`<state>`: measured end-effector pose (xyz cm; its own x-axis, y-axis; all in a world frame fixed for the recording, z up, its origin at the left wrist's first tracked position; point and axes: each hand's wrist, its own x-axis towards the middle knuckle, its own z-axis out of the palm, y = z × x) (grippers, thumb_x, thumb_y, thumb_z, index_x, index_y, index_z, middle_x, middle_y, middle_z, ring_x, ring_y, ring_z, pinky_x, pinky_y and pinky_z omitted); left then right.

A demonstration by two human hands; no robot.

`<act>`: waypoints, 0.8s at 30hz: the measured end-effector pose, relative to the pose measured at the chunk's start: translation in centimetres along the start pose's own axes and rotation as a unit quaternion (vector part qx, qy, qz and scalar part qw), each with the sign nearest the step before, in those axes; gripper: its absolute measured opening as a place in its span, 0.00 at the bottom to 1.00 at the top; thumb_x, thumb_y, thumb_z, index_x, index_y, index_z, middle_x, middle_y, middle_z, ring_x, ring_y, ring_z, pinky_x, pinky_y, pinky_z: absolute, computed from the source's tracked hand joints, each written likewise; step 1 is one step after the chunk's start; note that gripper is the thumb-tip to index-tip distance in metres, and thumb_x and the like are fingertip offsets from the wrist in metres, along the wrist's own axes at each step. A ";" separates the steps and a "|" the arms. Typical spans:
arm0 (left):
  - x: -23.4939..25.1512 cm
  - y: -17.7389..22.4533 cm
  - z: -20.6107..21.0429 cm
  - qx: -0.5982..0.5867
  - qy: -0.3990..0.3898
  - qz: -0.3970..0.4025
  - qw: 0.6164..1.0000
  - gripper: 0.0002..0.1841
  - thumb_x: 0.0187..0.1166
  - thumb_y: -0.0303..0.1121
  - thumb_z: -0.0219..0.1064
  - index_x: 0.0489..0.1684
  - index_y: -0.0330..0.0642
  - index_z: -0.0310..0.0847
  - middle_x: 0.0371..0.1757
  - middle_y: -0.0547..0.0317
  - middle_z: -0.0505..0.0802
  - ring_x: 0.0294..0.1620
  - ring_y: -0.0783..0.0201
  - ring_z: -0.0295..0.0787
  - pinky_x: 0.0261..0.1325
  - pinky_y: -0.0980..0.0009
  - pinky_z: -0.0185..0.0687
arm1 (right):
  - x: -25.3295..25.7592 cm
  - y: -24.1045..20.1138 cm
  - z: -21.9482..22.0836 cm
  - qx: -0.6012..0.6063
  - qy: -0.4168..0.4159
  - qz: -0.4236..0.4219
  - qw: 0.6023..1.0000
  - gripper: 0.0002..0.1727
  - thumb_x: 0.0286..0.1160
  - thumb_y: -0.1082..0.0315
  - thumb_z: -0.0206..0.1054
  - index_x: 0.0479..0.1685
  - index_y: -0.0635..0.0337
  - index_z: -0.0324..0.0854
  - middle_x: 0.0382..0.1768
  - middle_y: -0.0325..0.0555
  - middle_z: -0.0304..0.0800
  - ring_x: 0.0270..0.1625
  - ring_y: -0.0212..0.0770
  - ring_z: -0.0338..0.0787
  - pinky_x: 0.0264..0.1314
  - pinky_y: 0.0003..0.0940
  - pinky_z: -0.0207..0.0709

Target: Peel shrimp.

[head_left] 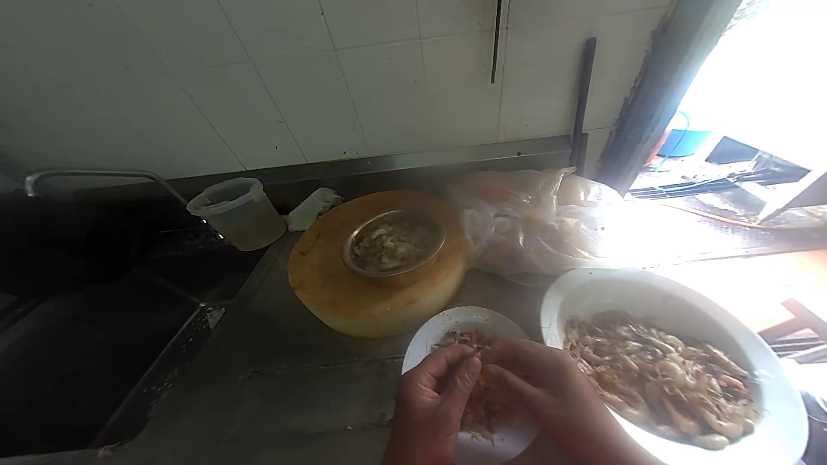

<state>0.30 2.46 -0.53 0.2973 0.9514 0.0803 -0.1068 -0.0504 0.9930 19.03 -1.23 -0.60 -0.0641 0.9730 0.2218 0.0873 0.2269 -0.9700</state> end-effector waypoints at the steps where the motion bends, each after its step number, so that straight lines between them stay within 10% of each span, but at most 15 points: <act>1: 0.0 -0.2 0.0 0.008 0.000 0.012 1.000 0.11 0.80 0.31 0.72 0.53 0.34 0.91 0.48 0.47 0.94 0.39 0.56 0.94 0.40 0.65 0.95 | 0.0 0.1 0.1 0.013 0.008 0.004 1.000 0.11 0.83 0.63 0.70 0.53 0.60 0.89 0.46 0.43 0.95 0.43 0.42 0.96 0.46 0.38 0.96; 9: 0.3 -0.1 0.4 -0.170 0.066 -0.099 0.978 0.12 0.79 0.29 0.70 0.51 0.28 0.90 0.35 0.46 0.89 0.27 0.64 0.82 0.26 0.72 0.80 | -0.5 0.6 1.0 0.097 0.066 0.016 0.993 0.07 0.78 0.70 0.71 0.47 0.65 0.89 0.41 0.51 0.95 0.39 0.48 0.97 0.42 0.45 0.96; 15: 0.9 0.0 -0.4 -0.037 0.073 -0.123 0.989 0.15 0.83 0.41 0.70 0.38 0.36 0.91 0.34 0.52 0.91 0.21 0.66 0.81 0.20 0.74 0.77 | -1.1 0.6 0.3 0.118 0.083 0.063 0.987 0.11 0.81 0.66 0.72 0.50 0.65 0.90 0.43 0.53 0.95 0.43 0.51 0.97 0.46 0.48 0.97; 19: 0.6 -0.6 -0.1 0.004 -0.028 -0.099 0.995 0.19 0.72 0.42 0.80 0.55 0.40 0.92 0.45 0.52 0.95 0.31 0.63 0.89 0.27 0.71 0.85 | -1.3 0.7 0.3 0.084 0.083 0.056 0.991 0.11 0.82 0.65 0.71 0.52 0.63 0.92 0.44 0.50 0.97 0.43 0.49 0.98 0.47 0.45 0.97; 24: 0.4 -1.2 0.4 0.078 -0.010 0.009 0.997 0.11 0.80 0.37 0.74 0.51 0.41 0.95 0.46 0.56 0.96 0.36 0.64 0.93 0.35 0.71 0.92 | -1.5 0.7 0.6 0.068 0.076 0.024 0.994 0.10 0.81 0.67 0.71 0.52 0.64 0.92 0.45 0.49 0.97 0.43 0.47 0.98 0.48 0.44 0.97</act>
<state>0.88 2.79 -1.64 0.3157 0.9438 0.0981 0.0361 -0.1152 0.9927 18.63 -2.51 -1.70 0.0893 0.9801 0.1771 -0.0497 0.1819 -0.9821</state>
